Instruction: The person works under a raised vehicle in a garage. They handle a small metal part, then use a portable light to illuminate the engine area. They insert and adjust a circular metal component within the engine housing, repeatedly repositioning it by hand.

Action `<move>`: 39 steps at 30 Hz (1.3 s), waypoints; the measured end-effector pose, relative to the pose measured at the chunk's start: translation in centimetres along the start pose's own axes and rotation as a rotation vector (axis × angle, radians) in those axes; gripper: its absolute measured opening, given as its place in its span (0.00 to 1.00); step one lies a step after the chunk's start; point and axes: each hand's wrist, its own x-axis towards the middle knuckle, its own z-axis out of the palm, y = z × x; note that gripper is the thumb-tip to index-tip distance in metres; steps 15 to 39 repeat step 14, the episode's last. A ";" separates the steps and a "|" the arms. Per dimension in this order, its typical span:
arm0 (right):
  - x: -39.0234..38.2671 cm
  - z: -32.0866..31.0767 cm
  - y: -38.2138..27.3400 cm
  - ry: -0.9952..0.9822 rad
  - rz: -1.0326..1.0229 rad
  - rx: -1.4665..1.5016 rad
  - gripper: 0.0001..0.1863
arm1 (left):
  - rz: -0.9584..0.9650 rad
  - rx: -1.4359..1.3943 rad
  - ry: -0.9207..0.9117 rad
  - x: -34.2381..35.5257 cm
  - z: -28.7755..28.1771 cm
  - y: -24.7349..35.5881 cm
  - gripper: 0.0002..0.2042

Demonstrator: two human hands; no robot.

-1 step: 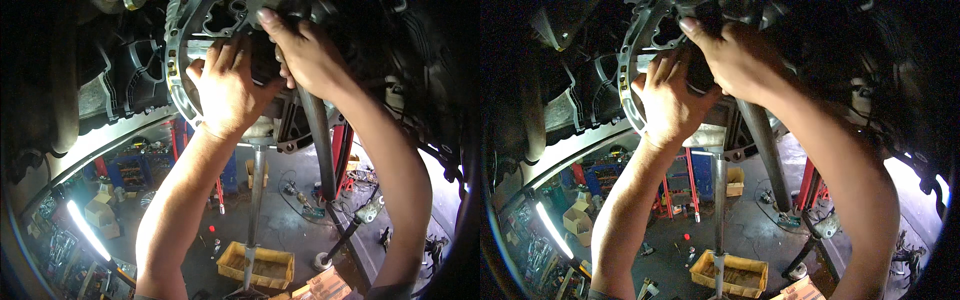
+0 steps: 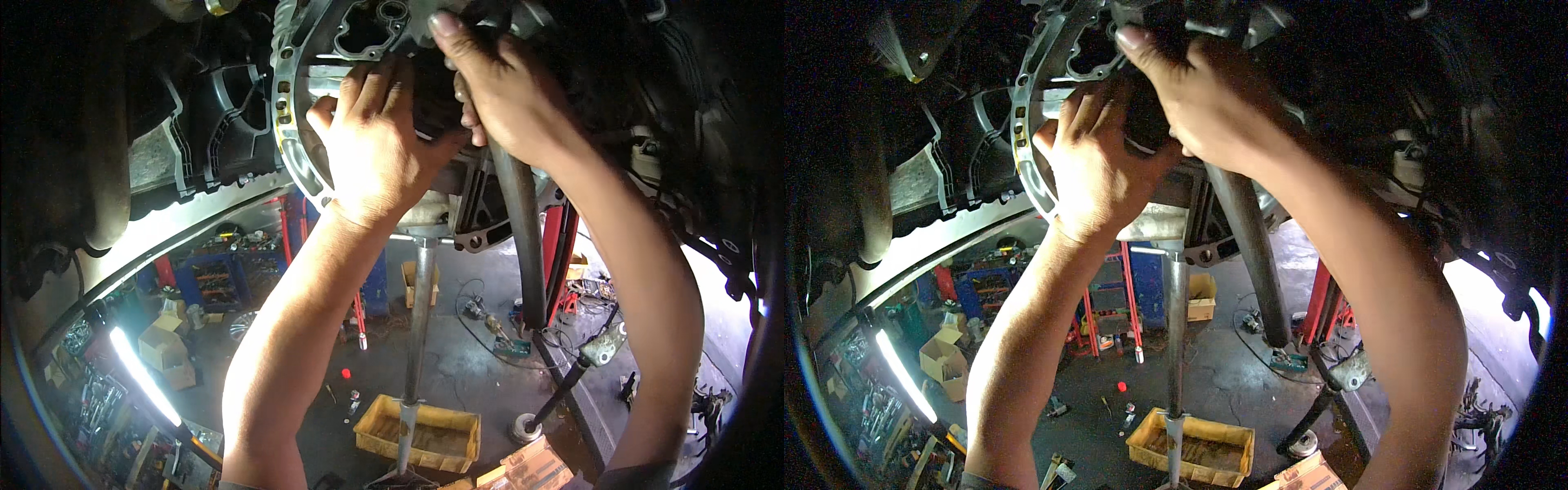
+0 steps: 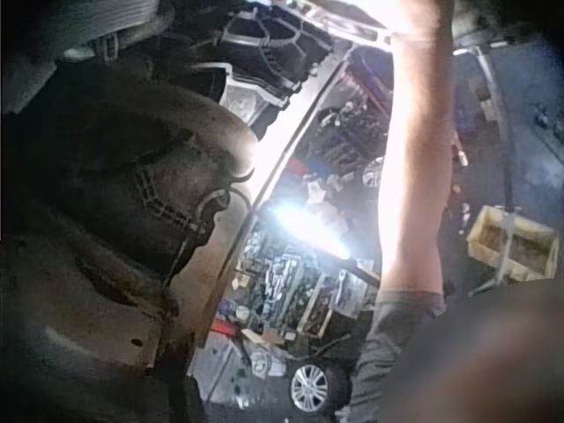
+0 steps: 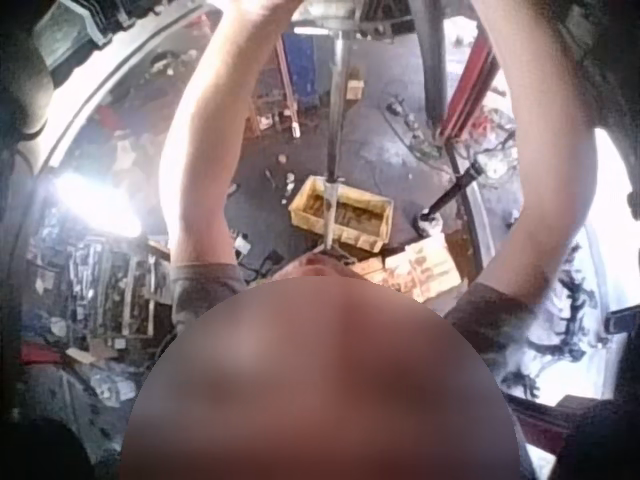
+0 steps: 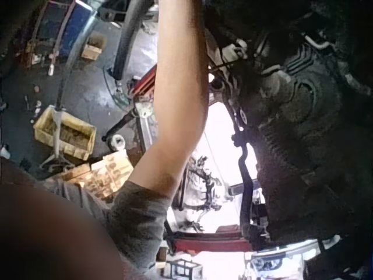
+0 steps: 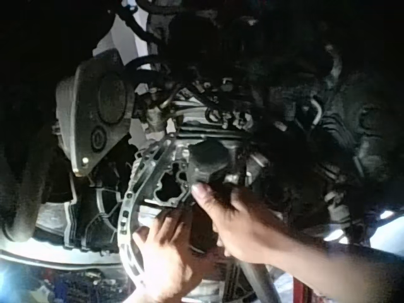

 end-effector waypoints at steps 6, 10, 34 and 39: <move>-0.1 -0.6 0.6 -0.091 0.034 0.159 0.38 | -0.006 -0.026 -0.013 -0.1 0.0 0.0 0.43; 0.6 -1.4 0.9 -0.197 0.254 0.118 0.44 | -0.015 -0.014 -0.041 -0.1 -0.3 0.0 0.43; -0.3 -2.4 1.0 -0.041 0.196 0.236 0.37 | -0.037 0.000 -0.096 0.1 -0.5 0.3 0.44; -0.3 -2.4 1.0 -0.041 0.196 0.236 0.37 | -0.037 0.000 -0.096 0.1 -0.5 0.3 0.44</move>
